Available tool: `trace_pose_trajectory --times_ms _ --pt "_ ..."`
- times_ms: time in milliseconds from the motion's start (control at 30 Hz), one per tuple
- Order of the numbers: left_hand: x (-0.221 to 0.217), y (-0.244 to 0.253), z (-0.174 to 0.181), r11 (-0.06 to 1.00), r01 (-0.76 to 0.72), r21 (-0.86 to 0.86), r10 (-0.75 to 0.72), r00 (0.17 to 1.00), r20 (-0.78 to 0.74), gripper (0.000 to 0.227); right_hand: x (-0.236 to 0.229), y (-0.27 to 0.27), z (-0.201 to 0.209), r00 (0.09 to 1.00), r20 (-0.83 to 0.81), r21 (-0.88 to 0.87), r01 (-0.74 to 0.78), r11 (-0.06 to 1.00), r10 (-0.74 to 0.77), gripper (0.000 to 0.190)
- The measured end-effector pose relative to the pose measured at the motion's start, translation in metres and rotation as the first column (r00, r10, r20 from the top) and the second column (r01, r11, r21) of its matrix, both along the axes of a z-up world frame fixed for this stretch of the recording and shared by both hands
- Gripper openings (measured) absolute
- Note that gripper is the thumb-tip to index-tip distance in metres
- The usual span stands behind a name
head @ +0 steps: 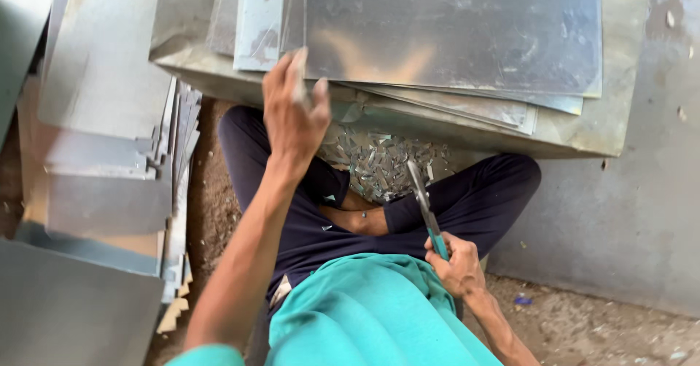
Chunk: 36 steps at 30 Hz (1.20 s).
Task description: The person sits on the ground and uses tin snips to cut rectangular metal sheets. They repeatedly pick up sheets, cut along the edges to trim them, and place the finished pieces onto a stack.
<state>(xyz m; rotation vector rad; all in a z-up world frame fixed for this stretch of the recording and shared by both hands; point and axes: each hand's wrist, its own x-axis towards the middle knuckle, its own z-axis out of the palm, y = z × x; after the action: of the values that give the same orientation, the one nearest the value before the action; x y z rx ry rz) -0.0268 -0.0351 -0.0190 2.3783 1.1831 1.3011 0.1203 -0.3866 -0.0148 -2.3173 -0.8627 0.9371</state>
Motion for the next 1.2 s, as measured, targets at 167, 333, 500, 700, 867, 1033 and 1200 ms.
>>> trace_pose_trajectory --times_ms 167,333,500,700,867,1033,1200 --pt "0.041 0.034 0.044 0.778 0.036 -0.627 -0.102 0.992 -0.070 0.061 0.013 0.029 0.009 1.000 -0.025 0.051 0.015 0.999 -0.014 0.013" --pt "0.060 0.019 0.048 0.908 -0.123 -0.400 0.115 0.992 -0.045 0.080 0.000 0.037 0.022 0.998 -0.003 0.216 -0.060 0.975 0.062 0.017" --pt "0.058 0.030 0.033 0.879 -0.132 -0.458 0.120 0.991 -0.056 0.078 0.000 0.045 0.016 0.993 -0.003 0.203 -0.117 0.972 0.120 0.016" --pt "0.055 0.006 0.068 0.461 0.529 -0.713 0.199 0.721 0.664 0.061 0.003 0.055 0.026 0.970 -0.069 0.423 -0.183 0.887 0.233 0.015" --pt "-0.009 -0.047 0.010 0.367 0.766 -0.528 0.328 0.424 0.844 0.052 0.009 0.072 0.045 0.933 -0.160 0.072 -0.315 0.947 0.322 0.015" --pt "-0.046 -0.073 -0.023 0.384 0.660 -0.646 0.477 0.457 0.751 0.032 0.017 0.100 0.061 0.788 -0.344 -0.135 -0.579 0.804 0.510 0.022" --pt "-0.062 -0.094 -0.011 0.286 0.611 -0.739 0.580 0.504 0.641 0.027 0.027 0.132 0.061 0.765 -0.517 -0.310 -0.586 0.748 0.385 0.046"
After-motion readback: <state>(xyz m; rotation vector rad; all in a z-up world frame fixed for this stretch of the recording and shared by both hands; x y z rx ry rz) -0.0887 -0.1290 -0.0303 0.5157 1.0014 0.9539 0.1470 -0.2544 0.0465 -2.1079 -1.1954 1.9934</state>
